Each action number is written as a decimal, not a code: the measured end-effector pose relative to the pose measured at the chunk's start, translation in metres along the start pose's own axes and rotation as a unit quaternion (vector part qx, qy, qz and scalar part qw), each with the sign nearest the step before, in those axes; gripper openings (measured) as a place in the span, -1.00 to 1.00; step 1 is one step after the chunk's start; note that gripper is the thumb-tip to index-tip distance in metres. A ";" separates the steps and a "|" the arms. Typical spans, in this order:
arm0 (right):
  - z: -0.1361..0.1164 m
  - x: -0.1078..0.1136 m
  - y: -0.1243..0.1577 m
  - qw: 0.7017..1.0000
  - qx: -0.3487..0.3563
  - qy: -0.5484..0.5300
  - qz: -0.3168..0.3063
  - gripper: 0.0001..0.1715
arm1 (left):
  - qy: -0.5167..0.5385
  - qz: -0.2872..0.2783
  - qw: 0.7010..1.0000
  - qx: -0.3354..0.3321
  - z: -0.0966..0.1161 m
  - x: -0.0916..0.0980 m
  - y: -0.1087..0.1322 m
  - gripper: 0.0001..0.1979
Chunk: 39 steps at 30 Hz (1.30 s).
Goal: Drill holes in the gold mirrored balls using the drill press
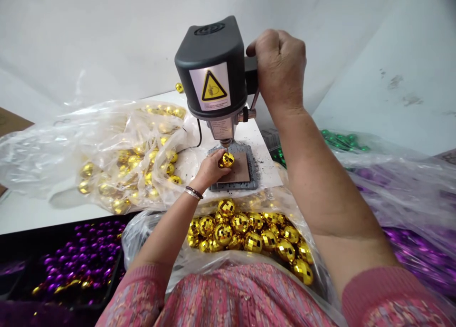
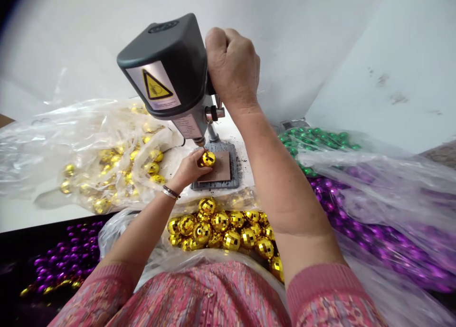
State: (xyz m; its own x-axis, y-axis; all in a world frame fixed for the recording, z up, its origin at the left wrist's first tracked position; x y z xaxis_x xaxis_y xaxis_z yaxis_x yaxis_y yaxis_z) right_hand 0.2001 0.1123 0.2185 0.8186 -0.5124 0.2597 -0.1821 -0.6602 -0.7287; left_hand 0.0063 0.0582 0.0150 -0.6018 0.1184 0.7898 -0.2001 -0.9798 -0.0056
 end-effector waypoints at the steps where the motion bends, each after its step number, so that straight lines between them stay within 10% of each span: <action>1: -0.002 0.002 0.001 1.000 -0.028 0.003 0.003 -0.52 | -0.001 -0.001 1.000 -0.004 0.000 -0.001 0.000 -0.32; 25: -0.023 0.013 0.014 0.994 -0.107 -0.016 0.015 -0.52 | 0.169 -0.054 0.981 0.078 -0.013 -0.025 -0.003 -0.19; 39: -0.035 0.041 0.097 0.986 0.158 0.039 0.041 -0.55 | 0.155 -0.038 0.984 0.075 -0.015 -0.026 -0.001 -0.18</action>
State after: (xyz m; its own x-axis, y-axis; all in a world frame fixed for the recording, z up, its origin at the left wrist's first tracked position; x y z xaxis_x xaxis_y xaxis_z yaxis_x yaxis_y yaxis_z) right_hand 0.1973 0.0080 0.1802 0.7614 -0.6062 0.2300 -0.0576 -0.4165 -0.9073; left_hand 0.0101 0.0583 -0.0145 -0.8008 0.2137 0.5595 -0.1513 -0.9760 0.1564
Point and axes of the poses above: each hand's wrist, its own y-axis away from the middle knuckle, its own x-axis out of the back of the hand, z = x × y, the point moved 6 cm from there along -y, towards the middle knuckle, and after that the axes turned 4 degrees about x, right-handed, at the moved point
